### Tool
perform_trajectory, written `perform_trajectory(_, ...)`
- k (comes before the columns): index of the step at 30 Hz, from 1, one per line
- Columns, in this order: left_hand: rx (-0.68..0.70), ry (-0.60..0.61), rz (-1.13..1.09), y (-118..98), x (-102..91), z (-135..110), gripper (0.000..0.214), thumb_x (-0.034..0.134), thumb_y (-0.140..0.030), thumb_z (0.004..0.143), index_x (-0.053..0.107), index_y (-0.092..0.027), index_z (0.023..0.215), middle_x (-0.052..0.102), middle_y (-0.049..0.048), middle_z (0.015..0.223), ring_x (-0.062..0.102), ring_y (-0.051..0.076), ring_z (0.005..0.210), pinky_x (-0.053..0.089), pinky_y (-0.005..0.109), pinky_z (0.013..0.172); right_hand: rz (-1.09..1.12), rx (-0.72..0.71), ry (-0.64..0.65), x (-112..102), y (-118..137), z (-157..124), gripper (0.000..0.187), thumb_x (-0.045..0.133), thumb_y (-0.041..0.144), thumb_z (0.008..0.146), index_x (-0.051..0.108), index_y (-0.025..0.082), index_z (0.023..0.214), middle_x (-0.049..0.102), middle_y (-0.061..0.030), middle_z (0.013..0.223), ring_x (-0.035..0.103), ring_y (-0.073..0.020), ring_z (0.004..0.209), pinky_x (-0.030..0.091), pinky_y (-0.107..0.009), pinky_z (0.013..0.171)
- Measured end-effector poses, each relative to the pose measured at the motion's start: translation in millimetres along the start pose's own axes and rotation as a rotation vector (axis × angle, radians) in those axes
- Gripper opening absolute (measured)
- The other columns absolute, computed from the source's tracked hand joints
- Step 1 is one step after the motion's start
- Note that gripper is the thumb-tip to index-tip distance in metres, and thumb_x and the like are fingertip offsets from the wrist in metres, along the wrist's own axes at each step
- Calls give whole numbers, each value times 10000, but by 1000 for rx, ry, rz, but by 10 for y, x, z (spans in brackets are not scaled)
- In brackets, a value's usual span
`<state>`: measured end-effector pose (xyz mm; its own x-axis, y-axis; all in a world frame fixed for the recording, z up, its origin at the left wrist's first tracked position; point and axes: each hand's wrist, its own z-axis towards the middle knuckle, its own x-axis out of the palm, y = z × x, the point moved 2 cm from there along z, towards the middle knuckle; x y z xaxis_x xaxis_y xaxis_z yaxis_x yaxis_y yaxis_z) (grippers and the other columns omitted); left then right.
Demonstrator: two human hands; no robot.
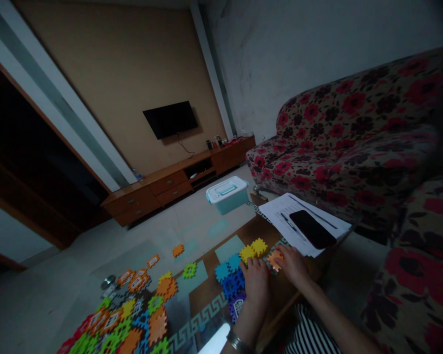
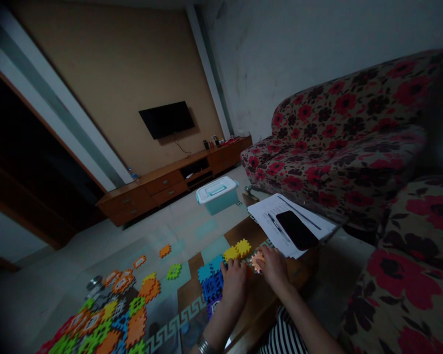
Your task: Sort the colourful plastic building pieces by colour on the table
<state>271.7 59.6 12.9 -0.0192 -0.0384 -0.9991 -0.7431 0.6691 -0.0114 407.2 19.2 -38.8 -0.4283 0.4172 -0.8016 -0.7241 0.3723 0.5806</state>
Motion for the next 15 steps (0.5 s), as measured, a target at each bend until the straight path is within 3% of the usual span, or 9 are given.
perform_trajectory(5,10,-2,-11,43,15,-33,344,382,-136,929,664,-179,1122,640,129,1117,504,302,1147,286,582,1087,-148,-30,14,-20,43,27,239,595,186,833,666,150,1058,657,-142,1072,617,-274,1027,455,-347,902)
perform_trajectory(11,40,33,-73,34,26,-137,342,384,-167,937,657,-201,1139,621,125,1190,482,292,1183,280,586,1103,-166,-93,27,137,17,20,214,523,166,860,675,152,1009,652,-149,1012,641,-254,926,481,-337,811)
perform_trajectory(15,43,34,-148,186,-108,-279,329,465,-214,907,615,-206,1200,584,130,1255,450,307,1226,293,583,1095,-134,-155,13,190,73,106,221,487,198,881,680,161,984,647,-139,920,635,-250,865,493,-350,797)
